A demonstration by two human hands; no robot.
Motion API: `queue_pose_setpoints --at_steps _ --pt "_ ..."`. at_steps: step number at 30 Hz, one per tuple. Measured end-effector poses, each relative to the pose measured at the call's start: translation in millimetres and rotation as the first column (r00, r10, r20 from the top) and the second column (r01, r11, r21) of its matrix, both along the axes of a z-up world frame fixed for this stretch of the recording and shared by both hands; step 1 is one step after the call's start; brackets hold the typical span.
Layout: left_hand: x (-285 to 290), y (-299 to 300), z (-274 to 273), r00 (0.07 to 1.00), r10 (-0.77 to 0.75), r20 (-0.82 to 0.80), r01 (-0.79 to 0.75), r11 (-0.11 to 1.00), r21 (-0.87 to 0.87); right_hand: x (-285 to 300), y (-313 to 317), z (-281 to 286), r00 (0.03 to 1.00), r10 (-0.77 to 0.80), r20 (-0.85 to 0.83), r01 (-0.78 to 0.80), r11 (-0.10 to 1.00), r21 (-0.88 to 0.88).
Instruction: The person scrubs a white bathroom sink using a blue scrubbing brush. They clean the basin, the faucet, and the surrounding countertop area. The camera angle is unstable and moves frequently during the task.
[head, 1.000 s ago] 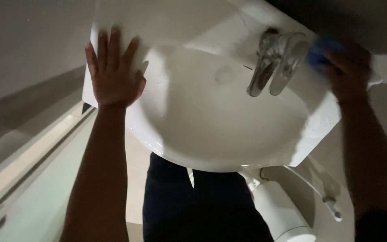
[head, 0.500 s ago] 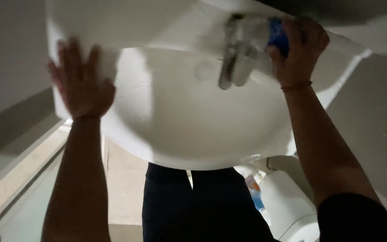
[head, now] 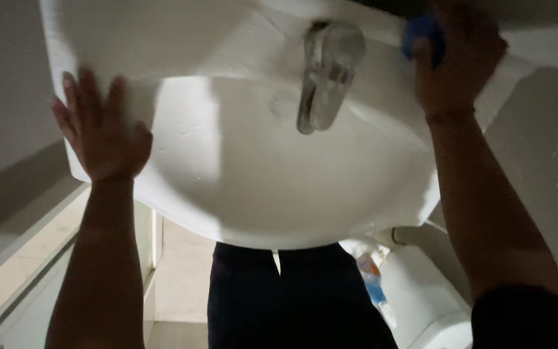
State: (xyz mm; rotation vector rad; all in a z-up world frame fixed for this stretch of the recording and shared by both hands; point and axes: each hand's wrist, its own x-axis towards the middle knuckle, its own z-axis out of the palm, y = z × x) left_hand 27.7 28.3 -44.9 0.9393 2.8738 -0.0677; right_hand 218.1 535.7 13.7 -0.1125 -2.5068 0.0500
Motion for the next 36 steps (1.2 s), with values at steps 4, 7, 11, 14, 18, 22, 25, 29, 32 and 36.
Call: queue_pose_setpoints --at_steps 4,7,11,14,18,22,25,29,32,36 --pt "-2 10 4 1.000 -0.017 -0.002 0.017 0.999 -0.032 58 68 -17 0.961 -0.141 0.239 0.120 0.988 0.102" --pt "-1 11 13 1.000 -0.014 0.027 0.013 1.000 0.017 119 122 -30 0.616 -0.563 0.551 0.287 0.812 0.508" --pt "-2 10 17 0.998 0.006 0.067 -0.008 0.999 0.036 120 141 -52 0.664 -0.471 0.581 0.191 0.858 0.477" --pt "-4 15 24 1.000 -0.013 0.013 0.012 0.996 0.088 43 95 -54 0.603 -0.531 0.595 0.151 0.808 0.569" --pt "0 19 29 0.999 0.001 0.052 -0.003 0.999 0.036 -19 34 -20 0.790 -0.157 0.593 0.333 0.922 -0.200" --pt "-4 10 21 0.999 -0.022 -0.033 0.021 0.999 -0.030 51 116 -34 0.534 -0.239 0.811 0.647 0.734 -0.209" --pt "-5 6 19 1.000 -0.020 -0.023 0.021 0.998 0.053 112 185 -45 0.127 -0.499 0.857 0.504 0.777 0.377" --pt "-7 -6 10 0.999 -0.005 0.042 0.005 1.000 0.018 66 114 -18 0.379 -0.407 0.831 0.268 0.908 0.322" --pt "-11 0 20 0.999 0.007 0.036 -0.008 1.000 0.025 -26 47 -10 0.527 -0.189 0.829 0.140 0.981 0.135" --pt "-10 -21 2 0.999 -0.035 -0.010 0.035 0.998 0.044 -142 -1 -10 0.415 0.403 0.816 0.293 0.790 -0.539"
